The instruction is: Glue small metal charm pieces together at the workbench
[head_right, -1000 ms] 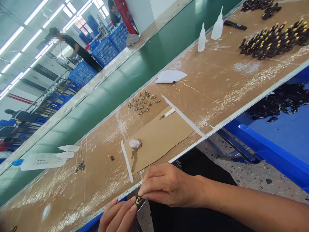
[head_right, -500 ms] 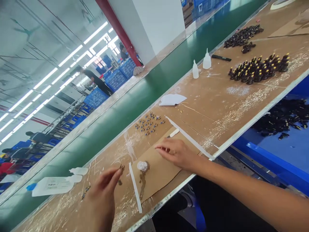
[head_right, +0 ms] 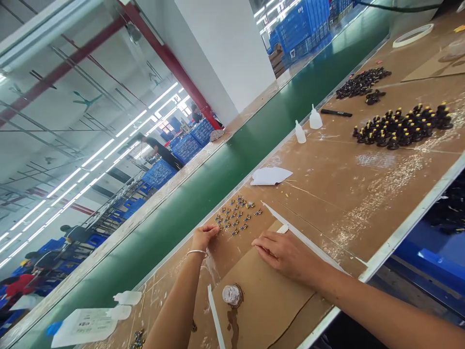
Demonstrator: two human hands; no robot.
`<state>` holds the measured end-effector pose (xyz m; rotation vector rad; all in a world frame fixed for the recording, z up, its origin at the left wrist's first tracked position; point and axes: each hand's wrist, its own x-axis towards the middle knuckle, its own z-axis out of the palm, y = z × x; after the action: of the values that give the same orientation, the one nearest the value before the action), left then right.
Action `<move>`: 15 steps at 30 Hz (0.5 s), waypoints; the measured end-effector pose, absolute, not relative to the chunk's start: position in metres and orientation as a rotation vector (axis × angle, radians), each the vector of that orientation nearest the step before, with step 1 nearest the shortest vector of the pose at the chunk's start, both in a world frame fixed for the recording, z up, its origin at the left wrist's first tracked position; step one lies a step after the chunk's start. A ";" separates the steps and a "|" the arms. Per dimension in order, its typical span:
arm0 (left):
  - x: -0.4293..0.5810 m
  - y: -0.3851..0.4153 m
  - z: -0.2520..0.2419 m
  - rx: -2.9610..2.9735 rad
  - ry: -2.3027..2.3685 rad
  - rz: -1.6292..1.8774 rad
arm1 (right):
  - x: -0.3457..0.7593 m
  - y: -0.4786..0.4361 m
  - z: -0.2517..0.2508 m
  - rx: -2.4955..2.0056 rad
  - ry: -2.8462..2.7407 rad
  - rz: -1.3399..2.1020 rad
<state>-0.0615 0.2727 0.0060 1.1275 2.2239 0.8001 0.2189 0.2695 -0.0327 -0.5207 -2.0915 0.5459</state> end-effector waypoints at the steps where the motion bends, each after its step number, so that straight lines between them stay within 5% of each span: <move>1: -0.062 0.275 0.006 1.133 2.227 0.788 | 0.219 0.270 -0.032 -0.518 -2.096 0.551; 7: -0.074 0.236 0.034 1.191 2.331 0.871 | 0.222 0.269 -0.032 -0.507 -2.078 0.625; 15: -0.060 0.072 0.029 1.172 2.594 0.819 | 0.222 0.268 -0.041 -0.484 -2.067 0.668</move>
<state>-0.0599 0.0716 0.0289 1.1724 2.5935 0.8193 0.2220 0.2683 -0.0413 -0.4844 -2.0675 0.6677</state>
